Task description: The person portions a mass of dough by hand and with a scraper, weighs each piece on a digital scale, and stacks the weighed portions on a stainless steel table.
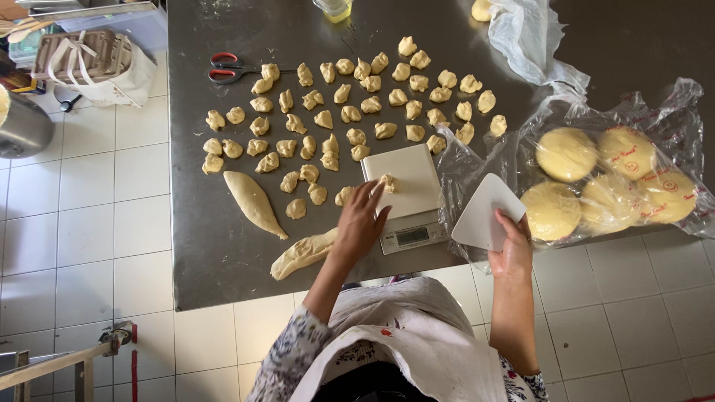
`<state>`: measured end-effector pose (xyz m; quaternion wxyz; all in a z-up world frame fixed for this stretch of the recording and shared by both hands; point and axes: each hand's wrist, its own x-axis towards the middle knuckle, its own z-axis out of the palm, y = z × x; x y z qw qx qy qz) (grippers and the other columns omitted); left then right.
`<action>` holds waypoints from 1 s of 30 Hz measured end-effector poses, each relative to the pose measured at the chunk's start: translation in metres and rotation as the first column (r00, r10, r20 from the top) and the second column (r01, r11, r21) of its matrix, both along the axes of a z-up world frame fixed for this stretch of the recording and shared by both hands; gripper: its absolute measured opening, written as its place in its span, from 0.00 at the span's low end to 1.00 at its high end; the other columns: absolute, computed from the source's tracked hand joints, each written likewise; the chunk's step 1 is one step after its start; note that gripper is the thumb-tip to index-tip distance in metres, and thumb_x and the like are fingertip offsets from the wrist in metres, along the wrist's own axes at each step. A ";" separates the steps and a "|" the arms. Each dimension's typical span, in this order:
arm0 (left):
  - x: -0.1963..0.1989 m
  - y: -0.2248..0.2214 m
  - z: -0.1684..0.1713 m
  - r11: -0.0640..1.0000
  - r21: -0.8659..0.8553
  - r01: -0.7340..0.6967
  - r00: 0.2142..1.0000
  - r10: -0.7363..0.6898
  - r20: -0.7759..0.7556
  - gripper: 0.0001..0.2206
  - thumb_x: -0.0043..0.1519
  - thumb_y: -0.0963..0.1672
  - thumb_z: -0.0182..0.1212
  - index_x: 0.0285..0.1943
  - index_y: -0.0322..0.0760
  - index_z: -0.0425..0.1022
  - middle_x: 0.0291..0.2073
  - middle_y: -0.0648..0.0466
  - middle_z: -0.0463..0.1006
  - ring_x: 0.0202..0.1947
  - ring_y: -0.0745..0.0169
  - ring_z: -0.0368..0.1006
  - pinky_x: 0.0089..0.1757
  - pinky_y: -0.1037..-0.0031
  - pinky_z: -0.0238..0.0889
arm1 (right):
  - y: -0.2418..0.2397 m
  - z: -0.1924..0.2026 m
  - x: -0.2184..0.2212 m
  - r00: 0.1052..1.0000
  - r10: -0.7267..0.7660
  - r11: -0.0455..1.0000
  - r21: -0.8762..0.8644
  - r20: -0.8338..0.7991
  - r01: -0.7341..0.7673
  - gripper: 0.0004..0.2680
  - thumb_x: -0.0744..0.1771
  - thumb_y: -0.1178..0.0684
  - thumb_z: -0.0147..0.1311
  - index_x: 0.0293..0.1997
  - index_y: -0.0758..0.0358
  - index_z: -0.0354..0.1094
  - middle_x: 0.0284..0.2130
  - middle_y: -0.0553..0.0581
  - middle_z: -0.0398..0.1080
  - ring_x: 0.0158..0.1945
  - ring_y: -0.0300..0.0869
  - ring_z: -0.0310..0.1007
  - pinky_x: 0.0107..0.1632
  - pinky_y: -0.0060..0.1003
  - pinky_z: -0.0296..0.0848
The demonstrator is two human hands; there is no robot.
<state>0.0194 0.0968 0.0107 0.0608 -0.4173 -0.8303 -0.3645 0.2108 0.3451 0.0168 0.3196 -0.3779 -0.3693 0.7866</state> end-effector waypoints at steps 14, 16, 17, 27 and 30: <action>-0.100 0.096 0.009 0.844 0.487 -0.225 0.577 -0.288 0.764 0.19 0.70 0.52 0.46 0.41 0.36 0.77 0.27 0.57 0.77 0.27 0.72 0.72 0.33 0.77 0.68 | 0.053 -0.009 0.023 0.993 -0.116 0.993 0.015 -0.017 0.116 0.17 0.66 0.60 0.58 0.62 0.63 0.64 0.53 0.54 0.72 0.57 0.44 0.73 0.57 0.41 0.71; -0.135 0.132 0.018 0.832 0.504 -0.233 0.549 -0.315 0.774 0.23 0.70 0.54 0.47 0.35 0.35 0.76 0.24 0.57 0.73 0.23 0.72 0.65 0.29 0.78 0.61 | 0.063 -0.011 0.029 0.989 -0.149 0.989 0.010 0.000 0.149 0.18 0.65 0.60 0.58 0.63 0.62 0.64 0.53 0.54 0.72 0.56 0.44 0.72 0.57 0.42 0.72; -0.153 0.155 0.022 0.861 0.459 -0.217 0.579 -0.265 0.771 0.22 0.70 0.54 0.51 0.34 0.33 0.75 0.23 0.55 0.70 0.22 0.71 0.61 0.27 0.77 0.56 | 0.066 -0.012 0.031 0.986 -0.166 0.986 0.015 0.006 0.166 0.18 0.65 0.60 0.58 0.63 0.63 0.64 0.53 0.54 0.72 0.56 0.45 0.72 0.57 0.42 0.72; -0.241 0.331 0.012 0.965 -0.259 0.036 0.814 0.122 0.568 0.42 0.63 0.64 0.25 0.85 0.48 0.35 0.73 0.51 0.67 0.72 0.55 0.61 0.71 0.35 0.10 | 0.096 -0.036 0.069 0.959 -0.281 0.960 -0.003 0.024 0.281 0.20 0.66 0.59 0.56 0.67 0.66 0.62 0.56 0.56 0.71 0.58 0.46 0.72 0.58 0.44 0.72; -0.233 0.328 -0.017 0.886 -0.441 0.141 0.941 0.018 0.337 0.39 0.65 0.65 0.21 0.82 0.51 0.43 0.79 0.56 0.47 0.81 0.60 0.34 0.66 0.29 0.02 | 0.098 -0.048 0.082 0.952 -0.306 0.952 0.002 0.021 0.306 0.20 0.66 0.60 0.56 0.67 0.64 0.62 0.56 0.55 0.71 0.59 0.44 0.71 0.59 0.43 0.71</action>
